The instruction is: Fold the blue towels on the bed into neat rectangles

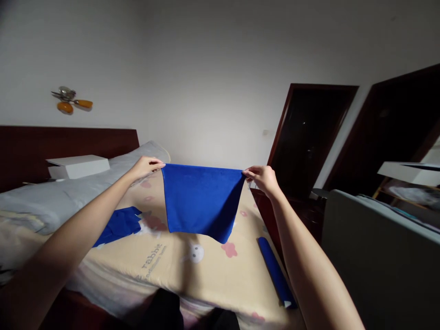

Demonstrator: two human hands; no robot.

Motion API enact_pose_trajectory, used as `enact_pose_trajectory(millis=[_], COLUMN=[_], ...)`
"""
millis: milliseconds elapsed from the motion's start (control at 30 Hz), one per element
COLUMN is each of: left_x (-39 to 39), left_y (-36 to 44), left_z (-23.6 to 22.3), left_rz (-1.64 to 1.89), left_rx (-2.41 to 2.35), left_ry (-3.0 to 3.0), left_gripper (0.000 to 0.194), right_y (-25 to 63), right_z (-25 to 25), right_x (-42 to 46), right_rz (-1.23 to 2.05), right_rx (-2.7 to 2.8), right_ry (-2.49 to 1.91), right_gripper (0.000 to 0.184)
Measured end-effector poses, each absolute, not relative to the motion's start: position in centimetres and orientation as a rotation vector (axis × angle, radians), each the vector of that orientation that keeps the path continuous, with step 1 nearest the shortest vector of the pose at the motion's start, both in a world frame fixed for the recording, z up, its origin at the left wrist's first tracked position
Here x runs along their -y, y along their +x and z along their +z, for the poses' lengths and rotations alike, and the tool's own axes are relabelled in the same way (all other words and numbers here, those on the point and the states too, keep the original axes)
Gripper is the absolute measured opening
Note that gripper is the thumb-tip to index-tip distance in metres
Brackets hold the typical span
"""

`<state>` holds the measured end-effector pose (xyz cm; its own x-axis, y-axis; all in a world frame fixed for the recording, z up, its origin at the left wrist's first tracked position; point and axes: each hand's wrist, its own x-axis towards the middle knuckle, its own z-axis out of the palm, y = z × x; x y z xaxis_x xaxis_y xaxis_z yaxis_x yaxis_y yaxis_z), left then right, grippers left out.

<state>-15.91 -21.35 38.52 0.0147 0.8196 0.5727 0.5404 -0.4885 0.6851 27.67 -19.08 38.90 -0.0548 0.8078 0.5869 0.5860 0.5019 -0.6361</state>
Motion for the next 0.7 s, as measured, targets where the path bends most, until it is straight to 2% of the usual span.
enact_pose_trajectory(millis=[133, 400, 533, 700], left_x=[20.9, 17.5, 14.3, 10.8], left_y=[-16.0, -15.7, -14.1, -12.0], left_z=[37.6, 33.7, 29.2, 25.1], left_rz=[1.366, 1.171, 1.237, 1.397], left_rx=[-1.379, -1.313, -1.335, -1.310], left_ry=[2.036, 1.652, 1.509, 1.415], left_gripper=[0.024, 0.031, 0.039, 0.048], right_y=[28.4, 28.7, 27.5, 26.3], right_z=[38.2, 34.3, 29.9, 26.7], right_x=[18.5, 15.9, 13.2, 10.5], right_rz=[0.285, 0.732, 0.814, 0.729], right_rx=[1.839, 1.720, 1.628, 1.583], right_ry=[-1.205, -1.170, -1.214, -1.218], right_gripper=[0.056, 0.055, 0.051, 0.049])
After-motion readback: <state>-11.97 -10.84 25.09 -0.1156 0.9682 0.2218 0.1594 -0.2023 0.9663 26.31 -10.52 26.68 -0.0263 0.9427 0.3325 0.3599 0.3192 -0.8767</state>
